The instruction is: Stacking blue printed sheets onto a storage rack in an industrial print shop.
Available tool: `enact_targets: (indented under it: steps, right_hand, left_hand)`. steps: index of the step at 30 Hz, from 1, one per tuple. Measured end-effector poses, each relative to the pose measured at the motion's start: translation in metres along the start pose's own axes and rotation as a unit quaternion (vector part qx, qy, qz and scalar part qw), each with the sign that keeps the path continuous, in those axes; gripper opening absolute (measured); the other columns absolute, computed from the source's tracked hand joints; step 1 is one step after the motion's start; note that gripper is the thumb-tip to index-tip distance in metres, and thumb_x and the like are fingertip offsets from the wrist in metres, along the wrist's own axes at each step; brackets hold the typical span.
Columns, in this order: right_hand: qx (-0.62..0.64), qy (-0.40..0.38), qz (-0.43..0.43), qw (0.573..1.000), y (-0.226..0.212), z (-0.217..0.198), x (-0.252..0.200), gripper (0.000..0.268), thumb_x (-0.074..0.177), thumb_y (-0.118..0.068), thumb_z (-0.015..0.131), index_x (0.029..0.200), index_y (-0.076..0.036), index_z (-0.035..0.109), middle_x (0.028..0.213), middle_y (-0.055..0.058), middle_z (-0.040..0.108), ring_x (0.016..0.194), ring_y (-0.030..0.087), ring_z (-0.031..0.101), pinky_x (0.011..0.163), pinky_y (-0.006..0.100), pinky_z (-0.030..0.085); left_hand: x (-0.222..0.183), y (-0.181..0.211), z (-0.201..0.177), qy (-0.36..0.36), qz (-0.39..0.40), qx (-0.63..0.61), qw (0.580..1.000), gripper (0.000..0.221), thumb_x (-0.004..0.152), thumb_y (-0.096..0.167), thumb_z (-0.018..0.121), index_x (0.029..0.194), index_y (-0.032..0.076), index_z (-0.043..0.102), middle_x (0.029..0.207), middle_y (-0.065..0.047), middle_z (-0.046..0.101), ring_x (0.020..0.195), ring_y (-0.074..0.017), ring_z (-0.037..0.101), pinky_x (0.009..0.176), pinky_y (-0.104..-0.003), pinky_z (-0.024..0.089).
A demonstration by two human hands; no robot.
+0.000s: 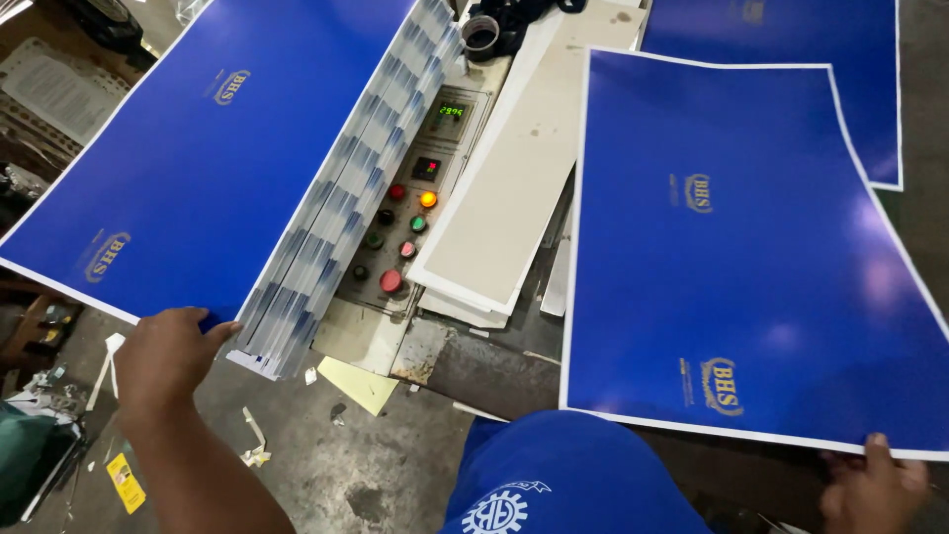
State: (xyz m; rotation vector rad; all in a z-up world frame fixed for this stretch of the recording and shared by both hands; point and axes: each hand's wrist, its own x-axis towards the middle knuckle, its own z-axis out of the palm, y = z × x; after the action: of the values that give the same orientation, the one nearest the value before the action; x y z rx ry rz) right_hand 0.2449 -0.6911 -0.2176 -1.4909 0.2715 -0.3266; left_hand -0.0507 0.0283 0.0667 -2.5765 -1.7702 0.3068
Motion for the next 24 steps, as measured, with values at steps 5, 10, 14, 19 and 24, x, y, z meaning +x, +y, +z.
enact_targets:
  steps: [5, 10, 14, 19, 24]
  right_hand:
    - [-0.035, -0.045, -0.018, 0.998, -0.001, -0.025, -0.006, 0.024, 0.117, -0.002, 0.042, 0.138, 0.002, 0.053, 0.12, 0.017, 0.062, 0.1, 0.024, 0.067, 0.083, 0.036, 0.06]
    - [-0.043, 0.004, -0.016, 0.999, -0.005, -0.035, -0.018, 0.018, 0.121, 0.0, 0.044, 0.138, 0.003, 0.049, 0.123, 0.019, 0.063, 0.103, 0.026, 0.068, 0.087, 0.039, 0.061]
    - [-0.038, 0.021, -0.02, 0.999, 0.0, -0.041, -0.022, 0.02, 0.119, 0.003, 0.047, 0.138, 0.003, 0.049, 0.121, 0.019, 0.063, 0.099, 0.026, 0.067, 0.081, 0.038, 0.06]
    - [-0.045, 0.05, 0.01, 0.998, 0.002, -0.035, -0.028, 0.024, 0.117, 0.001, 0.05, 0.141, 0.002, 0.053, 0.125, 0.018, 0.065, 0.106, 0.025, 0.07, 0.081, 0.037, 0.062]
    - [-0.042, 0.063, 0.038, 0.996, 0.008, -0.032, -0.032, 0.019, 0.118, -0.006, 0.057, 0.136, 0.0, 0.054, 0.122, 0.019, 0.064, 0.094, 0.024, 0.067, 0.073, 0.038, 0.059]
  left_hand:
    - [-0.003, -0.004, -0.011, 0.03, 0.059, 0.003, 0.998, 0.034, 0.09, 0.047, 0.076, 0.111, 0.023, 0.084, 0.099, -0.012, 0.079, 0.087, -0.0356, 0.075, 0.077, -0.05, 0.059]
    - [0.013, -0.007, -0.02, 0.064, 0.157, 0.0, 0.986, 0.026, 0.094, 0.039, 0.074, 0.11, 0.021, 0.083, 0.098, -0.012, 0.078, 0.083, -0.0355, 0.072, 0.074, -0.049, 0.057]
    - [0.006, 0.018, -0.026, 0.089, 0.221, -0.02, 0.971, 0.024, 0.095, 0.039, 0.072, 0.107, 0.02, 0.082, 0.095, -0.011, 0.078, 0.079, -0.0332, 0.072, 0.071, -0.047, 0.057]
    - [-0.023, 0.072, -0.026, 0.12, 0.292, -0.053, 0.947, 0.024, 0.098, 0.038, 0.07, 0.103, 0.017, 0.081, 0.092, -0.01, 0.078, 0.074, -0.0304, 0.072, 0.068, -0.045, 0.056]
    - [-0.07, 0.125, -0.013, 0.15, 0.345, -0.097, 0.922, 0.025, 0.1, 0.037, 0.068, 0.1, 0.015, 0.079, 0.088, -0.009, 0.078, 0.069, -0.0275, 0.072, 0.065, -0.043, 0.056]
